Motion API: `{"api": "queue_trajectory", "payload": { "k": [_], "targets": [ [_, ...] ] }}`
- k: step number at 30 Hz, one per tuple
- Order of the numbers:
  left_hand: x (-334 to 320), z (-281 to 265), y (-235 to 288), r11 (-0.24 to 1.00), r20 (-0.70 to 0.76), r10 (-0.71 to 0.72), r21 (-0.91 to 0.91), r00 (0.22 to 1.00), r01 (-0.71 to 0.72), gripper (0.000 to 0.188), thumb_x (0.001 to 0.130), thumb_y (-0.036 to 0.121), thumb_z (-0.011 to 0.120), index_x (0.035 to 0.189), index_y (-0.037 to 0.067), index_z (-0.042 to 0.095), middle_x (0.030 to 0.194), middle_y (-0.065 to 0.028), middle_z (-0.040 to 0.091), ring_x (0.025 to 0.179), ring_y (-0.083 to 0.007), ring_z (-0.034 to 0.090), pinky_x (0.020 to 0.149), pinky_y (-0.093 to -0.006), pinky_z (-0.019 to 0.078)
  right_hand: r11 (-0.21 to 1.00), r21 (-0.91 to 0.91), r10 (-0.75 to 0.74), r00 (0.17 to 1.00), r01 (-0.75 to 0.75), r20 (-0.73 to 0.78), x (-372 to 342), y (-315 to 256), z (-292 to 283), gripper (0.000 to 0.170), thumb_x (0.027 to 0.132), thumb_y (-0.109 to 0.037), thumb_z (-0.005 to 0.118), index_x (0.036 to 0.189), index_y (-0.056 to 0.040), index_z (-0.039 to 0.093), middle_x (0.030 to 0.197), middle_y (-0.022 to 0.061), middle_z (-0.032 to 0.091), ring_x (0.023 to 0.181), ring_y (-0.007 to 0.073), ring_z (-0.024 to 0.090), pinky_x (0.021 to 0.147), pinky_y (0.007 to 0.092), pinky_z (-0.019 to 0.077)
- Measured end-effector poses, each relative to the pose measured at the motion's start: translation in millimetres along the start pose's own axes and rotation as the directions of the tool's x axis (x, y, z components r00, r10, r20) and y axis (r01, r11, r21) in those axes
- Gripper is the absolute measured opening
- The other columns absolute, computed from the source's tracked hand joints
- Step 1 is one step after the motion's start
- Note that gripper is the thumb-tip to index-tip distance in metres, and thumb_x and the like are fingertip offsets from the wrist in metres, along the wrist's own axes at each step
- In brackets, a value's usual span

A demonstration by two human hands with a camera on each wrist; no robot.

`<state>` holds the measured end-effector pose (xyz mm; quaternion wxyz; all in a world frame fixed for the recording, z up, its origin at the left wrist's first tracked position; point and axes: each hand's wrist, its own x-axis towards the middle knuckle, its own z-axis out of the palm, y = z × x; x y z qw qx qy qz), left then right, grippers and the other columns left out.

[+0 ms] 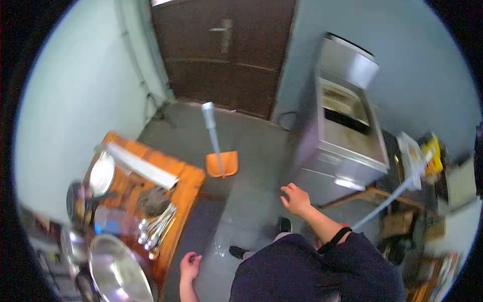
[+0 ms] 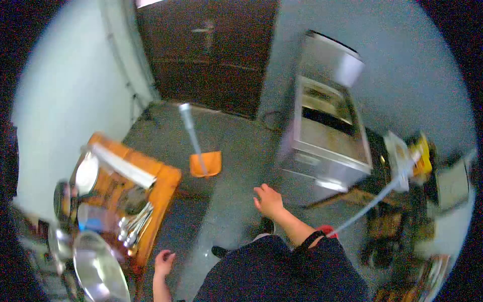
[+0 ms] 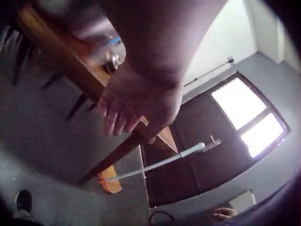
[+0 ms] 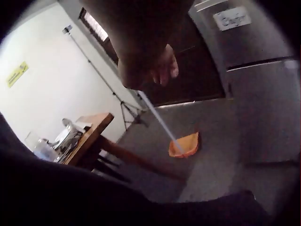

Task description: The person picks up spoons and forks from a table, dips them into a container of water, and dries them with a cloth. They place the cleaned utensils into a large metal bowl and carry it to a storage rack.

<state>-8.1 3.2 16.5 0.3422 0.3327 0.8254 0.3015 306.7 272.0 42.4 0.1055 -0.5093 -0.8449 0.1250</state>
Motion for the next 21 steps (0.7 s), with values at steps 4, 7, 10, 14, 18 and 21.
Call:
{"api": "queue_trajectory", "payload": {
  "k": [4, 7, 10, 14, 18, 21],
  "targets": [
    [43.4, 50.3, 32.6, 0.990, 0.145, 0.109, 0.079, 0.983, -0.121, 0.024, 0.068, 0.014, 0.062, 0.085, 0.000, 0.053, 0.072, -0.0074, 0.057, 0.065, -0.0124, 0.053, 0.059, -0.0244, 0.0428, 0.974, 0.060, 0.224, 0.966, -0.218, -0.128, -66.1, 91.0, -26.2, 0.033, 0.071, -0.027, 0.052, 0.100, -0.0128, 0.047, 0.093, 0.0092, 0.047, 0.080, 0.0280, 0.052, 0.064, 0.0385, 0.0444],
    [60.3, 108.8, 100.6, 0.963, 0.275, 0.258, 0.006, 0.926, -0.270, 0.022, 0.068, 0.012, 0.061, 0.084, -0.001, 0.053, 0.070, -0.0064, 0.056, 0.065, -0.0118, 0.053, 0.059, -0.0247, 0.0426, 0.896, 0.080, 0.444, 0.879, -0.436, -0.176, -124.2, 155.3, -51.7, 0.034, 0.071, -0.027, 0.051, 0.102, -0.0130, 0.046, 0.096, 0.0103, 0.047, 0.082, 0.0294, 0.052, 0.065, 0.0394, 0.0444],
    [65.3, 187.6, 170.3, 0.857, 0.371, 0.463, 0.045, 0.805, -0.513, 0.022, 0.069, 0.011, 0.061, 0.085, -0.001, 0.052, 0.069, -0.0059, 0.055, 0.064, -0.0112, 0.052, 0.058, -0.0247, 0.0426, 0.769, 0.080, 0.637, 0.753, -0.634, -0.164, -191.8, 217.6, -77.4, 0.035, 0.071, -0.027, 0.051, 0.103, -0.0138, 0.046, 0.098, 0.0115, 0.048, 0.083, 0.0299, 0.052, 0.066, 0.0403, 0.0441],
    [53.1, 284.2, 259.2, 0.726, 0.562, 0.620, -0.147, 0.547, -0.672, 0.027, 0.069, 0.012, 0.061, 0.091, 0.001, 0.051, 0.074, -0.0073, 0.057, 0.069, -0.0128, 0.054, 0.060, -0.0250, 0.0425, 0.581, 0.256, 0.809, 0.514, -0.773, -0.285, -278.3, 273.3, -94.2, 0.033, 0.071, -0.026, 0.051, 0.101, -0.0129, 0.049, 0.099, 0.0137, 0.049, 0.085, 0.0298, 0.051, 0.070, 0.0390, 0.0432],
    [-4.4, 348.8, 354.4, 0.636, 0.697, 0.615, -0.162, 0.369, -0.754, 0.029, 0.068, 0.011, 0.062, 0.093, 0.002, 0.051, 0.080, -0.0087, 0.057, 0.074, -0.0149, 0.055, 0.065, -0.0265, 0.0425, 0.406, 0.384, 0.908, 0.321, -0.829, -0.268, -323.6, 314.8, -99.4, 0.030, 0.071, -0.024, 0.052, 0.098, -0.0105, 0.051, 0.099, 0.0132, 0.049, 0.084, 0.0302, 0.051, 0.071, 0.0386, 0.0426],
    [-29.5, 375.5, 405.9, 0.524, 0.734, 0.655, -0.268, 0.181, -0.809, 0.031, 0.067, 0.010, 0.063, 0.095, 0.003, 0.050, 0.083, -0.0092, 0.057, 0.075, -0.0162, 0.055, 0.067, -0.0277, 0.0426, 0.514, 0.318, 0.815, 0.337, -0.797, -0.472, -331.5, 341.9, -96.2, 0.026, 0.068, -0.018, 0.057, 0.091, -0.0059, 0.052, 0.080, 0.0127, 0.051, 0.067, 0.0240, 0.054, 0.058, 0.0335, 0.0441]
  ]
}}
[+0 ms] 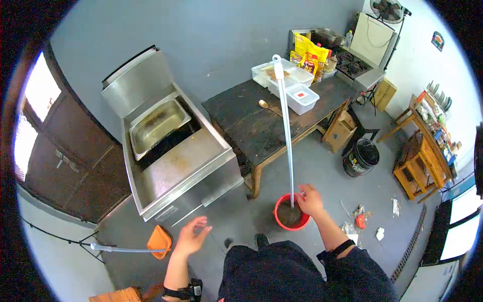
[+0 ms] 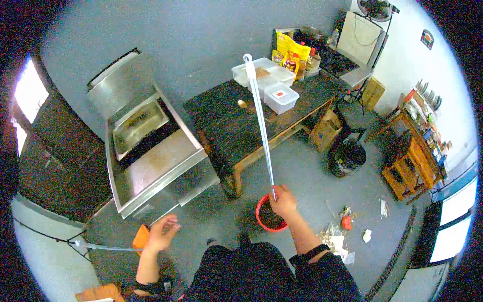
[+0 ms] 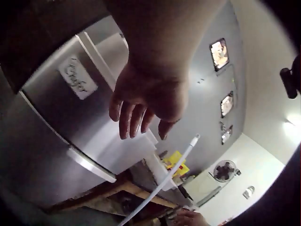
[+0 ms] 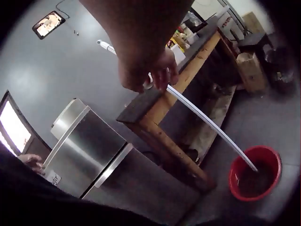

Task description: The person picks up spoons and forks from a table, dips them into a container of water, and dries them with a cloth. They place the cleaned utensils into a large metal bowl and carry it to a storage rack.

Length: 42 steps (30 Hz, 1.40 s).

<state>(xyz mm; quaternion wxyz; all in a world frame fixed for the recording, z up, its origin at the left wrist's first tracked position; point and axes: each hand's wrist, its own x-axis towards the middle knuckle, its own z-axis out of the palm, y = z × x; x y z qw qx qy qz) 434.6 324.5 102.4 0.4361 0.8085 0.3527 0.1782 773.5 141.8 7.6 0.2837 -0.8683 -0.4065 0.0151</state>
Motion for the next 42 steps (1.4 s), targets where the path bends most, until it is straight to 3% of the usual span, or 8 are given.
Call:
{"api": "queue_trajectory", "payload": {
  "k": [3, 11, 14, 16, 25, 29, 38, 42],
  "targets": [
    [34.0, -2.0, 27.4, 0.987, 0.034, 0.156, 0.022, 0.987, -0.157, 0.034, 0.066, 0.010, 0.064, 0.096, 0.003, 0.050, 0.086, -0.0106, 0.056, 0.076, -0.0180, 0.055, 0.068, -0.0287, 0.0431, 0.989, 0.066, 0.118, 0.981, -0.130, 0.157, 27.2, -22.0, -14.3, 0.030, 0.072, -0.023, 0.051, 0.097, -0.0083, 0.051, 0.095, 0.0148, 0.050, 0.078, 0.0286, 0.053, 0.068, 0.0372, 0.0436],
    [94.4, -39.5, 47.7, 0.985, 0.113, 0.145, 0.081, 0.983, -0.155, 0.034, 0.065, 0.011, 0.065, 0.095, 0.002, 0.051, 0.087, -0.0110, 0.055, 0.076, -0.0190, 0.054, 0.068, -0.0283, 0.0427, 0.917, 0.379, -0.160, 0.985, 0.123, 0.066, 149.8, -94.1, 25.1, 0.023, 0.069, -0.011, 0.052, 0.089, 0.0011, 0.051, 0.084, 0.0157, 0.051, 0.075, 0.0270, 0.053, 0.065, 0.0329, 0.0439],
    [116.1, -57.1, 50.8, 0.979, 0.078, 0.104, 0.168, 0.992, -0.116, 0.034, 0.065, 0.011, 0.065, 0.095, 0.002, 0.051, 0.086, -0.0112, 0.055, 0.077, -0.0195, 0.054, 0.068, -0.0283, 0.0425, 0.985, 0.029, -0.170, 0.985, 0.170, -0.016, 211.9, -88.4, 75.8, 0.024, 0.070, -0.009, 0.049, 0.090, 0.0041, 0.048, 0.092, 0.0178, 0.048, 0.084, 0.0287, 0.050, 0.072, 0.0350, 0.0420],
    [130.0, -73.5, 54.1, 0.985, 0.092, 0.051, 0.162, 0.994, -0.066, 0.033, 0.065, 0.009, 0.063, 0.093, 0.000, 0.051, 0.087, -0.0120, 0.055, 0.077, -0.0200, 0.054, 0.068, -0.0283, 0.0424, 0.989, -0.136, 0.076, 0.981, -0.052, 0.179, 249.2, -92.1, 95.1, 0.039, 0.069, -0.007, 0.046, 0.106, 0.0040, 0.038, 0.105, 0.0198, 0.040, 0.094, 0.0328, 0.044, 0.079, 0.0371, 0.0379],
    [134.5, -128.3, -30.4, 0.994, -0.007, -0.079, -0.072, 0.997, 0.079, 0.032, 0.076, 0.002, 0.051, 0.107, 0.002, 0.043, 0.099, -0.0080, 0.051, 0.083, -0.0143, 0.049, 0.070, -0.0258, 0.0410, 0.817, -0.377, 0.457, 0.889, -0.436, -0.037, 376.4, -56.1, 156.7, 0.056, 0.074, -0.014, 0.043, 0.124, -0.0046, 0.019, 0.131, 0.0112, 0.015, 0.121, 0.0249, 0.014, 0.095, 0.0453, 0.0155],
    [136.3, -140.2, -27.7, 0.953, -0.070, -0.212, -0.238, 0.975, 0.190, 0.027, 0.076, 0.002, 0.052, 0.103, 0.001, 0.046, 0.092, -0.0068, 0.051, 0.079, -0.0123, 0.049, 0.066, -0.0218, 0.0403, 0.770, -0.520, 0.360, 0.924, -0.371, -0.126, 383.7, -44.2, 163.9, 0.036, 0.079, -0.017, 0.035, 0.115, -0.0120, 0.036, 0.116, 0.0086, 0.040, 0.101, 0.0206, 0.044, 0.086, 0.0446, 0.0260],
    [148.3, -140.6, -42.3, 0.990, -0.137, -0.135, -0.054, 0.981, 0.128, 0.028, 0.076, 0.003, 0.052, 0.103, 0.002, 0.046, 0.084, -0.0045, 0.053, 0.076, -0.0122, 0.050, 0.067, -0.0219, 0.0399, 0.778, -0.610, 0.228, 0.972, -0.151, 0.049, 370.4, -57.2, 160.4, 0.023, 0.076, -0.015, 0.041, 0.095, -0.0088, 0.052, 0.094, 0.0064, 0.052, 0.090, 0.0195, 0.048, 0.078, 0.0350, 0.0321],
    [140.9, -134.3, -36.5, 0.963, -0.107, -0.249, -0.136, 0.963, 0.234, 0.027, 0.074, 0.003, 0.053, 0.101, 0.003, 0.047, 0.090, -0.0071, 0.053, 0.081, -0.0137, 0.050, 0.071, -0.0237, 0.0397, 0.817, -0.517, 0.413, 0.886, -0.256, 0.213, 356.3, -78.4, 148.4, 0.022, 0.071, -0.013, 0.048, 0.091, -0.0060, 0.054, 0.097, 0.0085, 0.052, 0.096, 0.0227, 0.046, 0.079, 0.0347, 0.0357]
  ]
}}
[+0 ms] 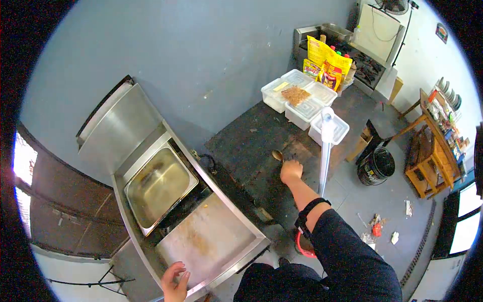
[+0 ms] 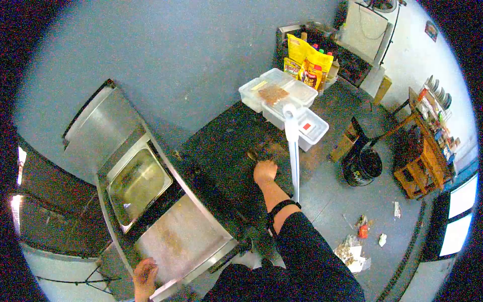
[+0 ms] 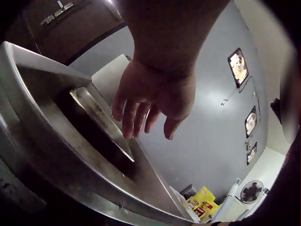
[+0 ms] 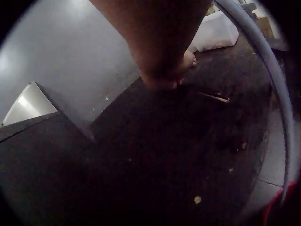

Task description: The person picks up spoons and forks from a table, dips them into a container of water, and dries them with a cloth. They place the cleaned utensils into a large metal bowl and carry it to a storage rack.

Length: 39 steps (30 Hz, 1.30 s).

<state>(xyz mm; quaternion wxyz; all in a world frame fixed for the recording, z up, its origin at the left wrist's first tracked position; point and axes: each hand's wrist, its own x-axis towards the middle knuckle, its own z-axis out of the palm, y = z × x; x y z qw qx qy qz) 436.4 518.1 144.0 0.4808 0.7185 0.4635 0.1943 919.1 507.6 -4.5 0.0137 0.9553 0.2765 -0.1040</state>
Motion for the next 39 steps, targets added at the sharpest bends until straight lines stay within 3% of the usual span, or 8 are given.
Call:
{"api": "queue_trajectory", "payload": {
  "k": [7, 10, 16, 21, 30, 32, 34, 39],
  "targets": [
    [-25.2, 23.2, 45.9, 0.926, 0.018, 0.300, 0.236, 0.954, -0.296, 0.028, 0.064, 0.005, 0.062, 0.091, 0.001, 0.052, 0.092, -0.0114, 0.055, 0.075, -0.0188, 0.055, 0.069, -0.0283, 0.0418, 0.832, 0.389, -0.265, 0.900, 0.395, -0.347, -72.1, 7.3, -61.2, 0.014, 0.071, -0.013, 0.048, 0.078, -0.0032, 0.054, 0.080, 0.0158, 0.054, 0.076, 0.0290, 0.053, 0.063, 0.0375, 0.0430],
    [-44.4, 36.7, 64.9, 0.917, 0.022, 0.381, 0.121, 0.924, -0.381, 0.030, 0.064, 0.005, 0.063, 0.092, 0.002, 0.052, 0.092, -0.0105, 0.055, 0.078, -0.0170, 0.054, 0.071, -0.0279, 0.0412, 0.450, 0.521, -0.407, 0.686, 0.725, -0.604, -126.2, 13.3, -110.6, 0.007, 0.067, -0.010, 0.052, 0.072, -0.0040, 0.052, 0.069, 0.0149, 0.051, 0.066, 0.0318, 0.050, 0.058, 0.0394, 0.0406],
    [-75.2, 51.1, 107.1, 0.840, 0.026, 0.529, 0.126, 0.848, -0.528, 0.034, 0.066, 0.006, 0.063, 0.097, 0.003, 0.049, 0.084, -0.0086, 0.054, 0.080, -0.0165, 0.052, 0.069, -0.0282, 0.0418, -0.090, 0.881, -0.619, 0.666, 0.465, -0.415, -265.0, 10.2, -163.0, 0.009, 0.070, -0.006, 0.057, 0.076, -0.0011, 0.054, 0.067, 0.0015, 0.051, 0.061, 0.0058, 0.045, 0.053, 0.0208, 0.0365],
    [-88.1, 61.0, 121.5, 0.825, 0.026, 0.554, 0.116, 0.832, -0.553, 0.026, 0.068, 0.006, 0.061, 0.091, 0.003, 0.050, 0.076, -0.0072, 0.055, 0.069, -0.0145, 0.053, 0.062, -0.0262, 0.0435, -0.281, 0.871, -0.771, 0.445, 0.403, -0.455, -349.3, -18.0, -142.4, 0.008, 0.071, -0.003, 0.054, 0.078, 0.0011, 0.053, 0.076, 0.0050, 0.052, 0.069, 0.0129, 0.050, 0.061, 0.0231, 0.0396],
    [-55.0, 17.2, 104.4, 0.891, -0.090, 0.453, 0.034, 0.887, -0.452, 0.017, 0.072, 0.001, 0.053, 0.088, 0.002, 0.048, 0.069, -0.0081, 0.057, 0.068, -0.0132, 0.056, 0.059, -0.0257, 0.0442, -0.253, 0.887, -0.743, 0.510, 0.386, -0.433, -350.0, -86.4, -148.3, 0.011, 0.071, -0.002, 0.055, 0.082, -0.0018, 0.055, 0.072, 0.0037, 0.050, 0.067, 0.0110, 0.048, 0.058, 0.0220, 0.0396],
    [-32.1, -4.9, 99.0, 0.875, -0.103, 0.480, 0.128, 0.871, -0.467, 0.014, 0.072, 0.001, 0.053, 0.086, 0.002, 0.049, 0.068, -0.0076, 0.056, 0.067, -0.0107, 0.054, 0.058, -0.0249, 0.0437, -0.076, 0.885, -0.691, 0.616, 0.459, -0.379, -338.4, -95.1, -151.4, 0.019, 0.068, -0.004, 0.058, 0.087, -0.0056, 0.056, 0.072, 0.0029, 0.051, 0.064, 0.0116, 0.048, 0.057, 0.0236, 0.0409],
    [-4.7, -29.1, 89.9, 0.928, -0.129, 0.334, -0.131, 0.934, -0.350, 0.008, 0.074, 0.001, 0.050, 0.082, 0.000, 0.049, 0.066, -0.0037, 0.053, 0.065, -0.0085, 0.052, 0.058, -0.0229, 0.0424, -0.014, 0.832, -0.663, 0.618, 0.555, -0.423, -296.1, -99.6, -137.3, 0.021, 0.066, -0.004, 0.059, 0.086, -0.0060, 0.056, 0.071, 0.0051, 0.052, 0.063, 0.0133, 0.050, 0.058, 0.0243, 0.0416],
    [79.6, -96.8, 79.9, 0.944, -0.123, 0.324, -0.024, 0.938, -0.330, 0.011, 0.072, -0.002, 0.051, 0.075, 0.006, 0.045, 0.066, -0.0003, 0.051, 0.064, -0.0087, 0.050, 0.058, -0.0231, 0.0416, 0.484, 0.374, -0.662, 0.610, 0.791, -0.435, -190.9, -111.3, -87.0, 0.025, 0.066, -0.014, 0.058, 0.089, -0.0065, 0.053, 0.084, 0.0102, 0.052, 0.075, 0.0235, 0.053, 0.065, 0.0313, 0.0436]
  ]
}}
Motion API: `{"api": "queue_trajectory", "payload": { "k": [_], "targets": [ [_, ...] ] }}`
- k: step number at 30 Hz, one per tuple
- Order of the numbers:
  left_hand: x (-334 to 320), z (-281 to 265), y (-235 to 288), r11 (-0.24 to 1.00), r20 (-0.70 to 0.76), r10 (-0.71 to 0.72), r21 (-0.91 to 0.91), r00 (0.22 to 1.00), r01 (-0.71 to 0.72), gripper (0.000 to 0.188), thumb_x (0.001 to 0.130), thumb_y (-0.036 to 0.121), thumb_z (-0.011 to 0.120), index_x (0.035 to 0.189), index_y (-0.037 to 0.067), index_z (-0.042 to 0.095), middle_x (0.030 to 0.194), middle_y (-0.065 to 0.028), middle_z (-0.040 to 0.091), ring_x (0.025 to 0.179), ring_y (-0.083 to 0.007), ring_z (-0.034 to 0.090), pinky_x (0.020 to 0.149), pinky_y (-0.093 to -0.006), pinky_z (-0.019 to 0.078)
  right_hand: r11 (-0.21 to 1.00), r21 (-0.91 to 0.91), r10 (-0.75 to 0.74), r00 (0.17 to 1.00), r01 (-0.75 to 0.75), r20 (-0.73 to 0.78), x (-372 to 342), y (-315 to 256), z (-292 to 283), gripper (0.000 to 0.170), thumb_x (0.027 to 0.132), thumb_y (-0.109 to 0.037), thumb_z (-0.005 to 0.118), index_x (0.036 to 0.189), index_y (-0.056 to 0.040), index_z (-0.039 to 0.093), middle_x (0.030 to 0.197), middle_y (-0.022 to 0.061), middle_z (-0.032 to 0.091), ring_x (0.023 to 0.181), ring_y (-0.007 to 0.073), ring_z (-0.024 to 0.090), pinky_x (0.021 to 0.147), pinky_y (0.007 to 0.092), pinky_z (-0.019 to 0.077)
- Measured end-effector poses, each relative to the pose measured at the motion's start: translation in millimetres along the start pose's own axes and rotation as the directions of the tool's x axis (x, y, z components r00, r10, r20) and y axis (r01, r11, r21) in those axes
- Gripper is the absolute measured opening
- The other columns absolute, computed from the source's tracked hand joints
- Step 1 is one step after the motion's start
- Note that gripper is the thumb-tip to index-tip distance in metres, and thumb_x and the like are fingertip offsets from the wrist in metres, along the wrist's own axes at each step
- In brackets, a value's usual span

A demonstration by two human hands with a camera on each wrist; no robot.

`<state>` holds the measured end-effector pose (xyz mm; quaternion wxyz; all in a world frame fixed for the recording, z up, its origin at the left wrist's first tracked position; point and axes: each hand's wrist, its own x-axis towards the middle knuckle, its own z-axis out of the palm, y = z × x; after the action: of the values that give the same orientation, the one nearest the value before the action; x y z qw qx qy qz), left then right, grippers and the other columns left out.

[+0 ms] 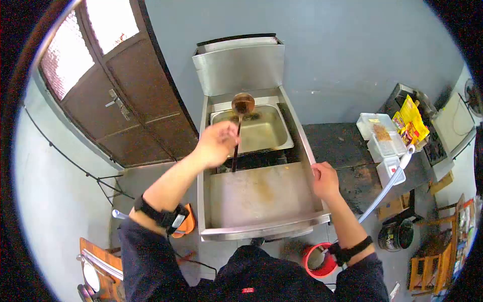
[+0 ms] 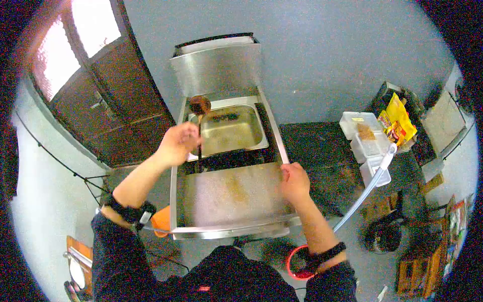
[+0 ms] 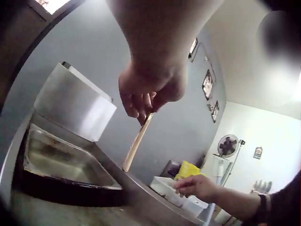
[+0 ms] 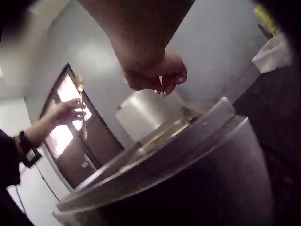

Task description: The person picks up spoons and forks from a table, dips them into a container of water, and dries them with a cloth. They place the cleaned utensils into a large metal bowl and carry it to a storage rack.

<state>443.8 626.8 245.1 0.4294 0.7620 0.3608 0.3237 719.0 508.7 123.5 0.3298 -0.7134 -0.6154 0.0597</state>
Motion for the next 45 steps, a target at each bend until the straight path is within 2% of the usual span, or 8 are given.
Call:
{"api": "queue_trajectory", "payload": {
  "k": [2, 5, 6, 9, 15, 20, 27, 45],
  "targets": [
    [49.7, -5.5, -46.3, 0.996, 0.002, 0.045, 0.072, 0.999, -0.045, 0.011, 0.071, -0.003, 0.050, 0.073, 0.006, 0.044, 0.064, -0.0018, 0.049, 0.064, -0.0119, 0.050, 0.056, -0.0253, 0.0407, 0.931, -0.360, 0.095, 0.992, -0.059, 0.084, 21.0, 4.7, 6.6, 0.035, 0.066, -0.023, 0.059, 0.096, -0.0056, 0.049, 0.092, 0.0112, 0.050, 0.082, 0.0257, 0.051, 0.069, 0.0336, 0.0431],
    [101.1, 2.9, -105.3, 0.949, 0.084, 0.083, 0.298, 0.993, -0.105, 0.007, 0.068, 0.001, 0.052, 0.071, 0.005, 0.047, 0.062, -0.0075, 0.051, 0.061, -0.0170, 0.050, 0.055, -0.0279, 0.0403, 0.782, -0.621, 0.180, 0.974, -0.059, 0.135, 51.3, 11.6, 18.7, 0.054, 0.069, -0.031, 0.056, 0.110, -0.0009, 0.036, 0.100, 0.0135, 0.045, 0.092, 0.0277, 0.046, 0.074, 0.0375, 0.0397],
    [115.5, 5.6, -115.6, 0.908, 0.123, 0.111, 0.391, 0.986, -0.151, 0.006, 0.067, 0.002, 0.052, 0.070, 0.005, 0.048, 0.061, -0.0095, 0.052, 0.059, -0.0185, 0.051, 0.054, -0.0286, 0.0402, 0.766, -0.635, 0.336, 0.906, -0.105, 0.257, 64.4, 11.4, 18.6, 0.062, 0.072, -0.036, 0.052, 0.116, 0.0010, 0.028, 0.103, 0.0164, 0.045, 0.095, 0.0293, 0.046, 0.077, 0.0376, 0.0390],
    [141.9, 24.7, -149.3, 0.916, 0.190, 0.072, 0.376, 0.979, -0.140, 0.008, 0.065, 0.002, 0.048, 0.072, 0.005, 0.048, 0.065, -0.0143, 0.052, 0.063, -0.0247, 0.051, 0.056, -0.0333, 0.0406, 0.781, -0.562, 0.550, 0.728, -0.273, 0.409, 82.2, 21.5, 29.6, 0.064, 0.073, -0.038, 0.049, 0.118, 0.0005, 0.026, 0.109, 0.0186, 0.044, 0.099, 0.0304, 0.044, 0.079, 0.0383, 0.0380],
    [175.2, 61.5, -200.1, 0.856, 0.293, -0.145, 0.516, 0.945, -0.029, 0.010, 0.065, 0.003, 0.046, 0.073, 0.006, 0.050, 0.072, -0.0153, 0.054, 0.070, -0.0296, 0.052, 0.060, -0.0356, 0.0405, 0.767, -0.553, 0.573, 0.735, -0.325, 0.363, 78.0, 18.6, 32.9, 0.061, 0.075, -0.041, 0.043, 0.119, -0.0033, 0.025, 0.100, 0.0171, 0.051, 0.089, 0.0305, 0.051, 0.076, 0.0396, 0.0404],
    [186.5, 89.9, -227.8, 0.736, 0.426, -0.344, 0.676, 0.836, -0.041, 0.017, 0.062, 0.002, 0.049, 0.076, 0.005, 0.057, 0.081, -0.0163, 0.056, 0.078, -0.0309, 0.053, 0.066, -0.0359, 0.0420, 0.789, -0.529, 0.542, 0.759, -0.313, 0.359, 77.5, 25.4, 36.0, 0.053, 0.075, -0.042, 0.042, 0.112, -0.0051, 0.033, 0.094, 0.0163, 0.054, 0.086, 0.0298, 0.053, 0.072, 0.0400, 0.0421],
    [194.7, 117.9, -256.7, 0.513, 0.525, -0.540, 0.825, 0.658, -0.236, 0.021, 0.058, 0.005, 0.054, 0.078, 0.003, 0.060, 0.087, -0.0163, 0.056, 0.082, -0.0295, 0.054, 0.069, -0.0361, 0.0436, 0.786, -0.539, 0.526, 0.786, -0.302, 0.325, 77.6, 25.6, 37.2, 0.048, 0.074, -0.041, 0.043, 0.106, -0.0055, 0.039, 0.092, 0.0149, 0.055, 0.083, 0.0295, 0.054, 0.070, 0.0409, 0.0426],
    [178.4, 120.9, -223.7, 0.437, 0.384, -0.595, 0.892, 0.707, -0.116, 0.020, 0.063, 0.008, 0.055, 0.082, 0.005, 0.060, 0.093, -0.0119, 0.056, 0.087, -0.0251, 0.054, 0.072, -0.0332, 0.0441, 0.801, -0.532, 0.488, 0.814, -0.275, 0.314, 80.0, 25.1, 36.1, 0.042, 0.071, -0.042, 0.046, 0.096, -0.0077, 0.048, 0.085, 0.0137, 0.056, 0.078, 0.0288, 0.056, 0.065, 0.0400, 0.0448]
  ]
}}
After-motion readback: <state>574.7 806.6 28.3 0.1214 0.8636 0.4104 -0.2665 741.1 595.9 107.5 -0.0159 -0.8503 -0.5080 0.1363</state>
